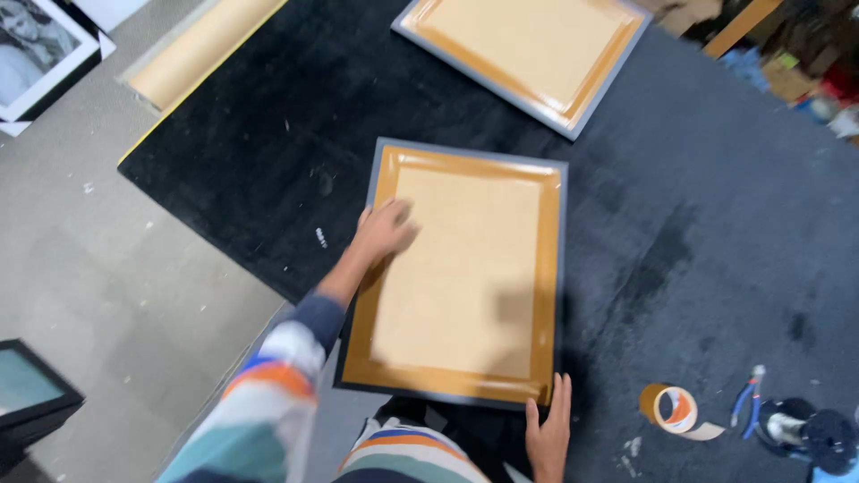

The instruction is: Completing the framing of artwork by applying backing tape, stapling the backboard, attaching hanging wire, and cleaning the glass.

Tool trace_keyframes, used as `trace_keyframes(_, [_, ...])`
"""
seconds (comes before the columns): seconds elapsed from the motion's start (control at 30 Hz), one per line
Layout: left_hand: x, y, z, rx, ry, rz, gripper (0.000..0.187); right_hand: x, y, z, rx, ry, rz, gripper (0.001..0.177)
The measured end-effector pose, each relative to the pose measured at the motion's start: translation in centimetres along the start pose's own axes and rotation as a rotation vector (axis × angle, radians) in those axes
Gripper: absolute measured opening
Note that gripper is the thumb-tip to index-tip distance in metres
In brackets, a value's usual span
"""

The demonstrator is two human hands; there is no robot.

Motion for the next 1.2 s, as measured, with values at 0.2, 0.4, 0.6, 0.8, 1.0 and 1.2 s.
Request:
trace_keyframes(0.2, [-25.0, 13.0, 11.2, -0.084, -0.453, -0.437, 0.08, -0.6, 7.5, -11.8, -0.058, 0.384, -0.177, 0.093])
trace_keyframes(0.4, [-25.3, 18.2, 18.4, -0.237, -0.846, 0.107, 0.066, 5.3, 2.8, -10.0, 0.0, 0.744, 0.296, 0.098])
trace_keyframes(0.6, [-26.3, 15.1, 20.8, -0.41, -0.498, 0.074, 0.093, 6.8, -1.0, -10.6, 0.69, 0.657, 0.352, 0.08])
trace_keyframes(0.8, [-33.1, -12.4, -2.2, -1.222, -0.461, 0.015, 0.056, 9.0, -20.9, 2.6, 0.754, 0.545, 0.332, 0.063])
trace_keyframes(1.0, [-26.6, -24.4, -16.5, -0.927, 0.393, -0.189, 0.04, 15.1, -34.0, 22.3, 0.657, -0.124, 0.026, 0.055])
trace_keyframes(1.2, [-6.8, -20.2, -7.5, -0.511, 0.381, -0.675, 0.012, 27.0, -30.1, 20.1, 0.387, -0.299, -0.205, 0.048])
Point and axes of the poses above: each hand's wrist, its own x-axis towards the middle knuckle, its own y-axis out of the palm, z = x × y, the point moved 2 cm from there along x, towards the middle knuckle, and after that the axes turned 3 degrees about -y, right-handed, at the moved point
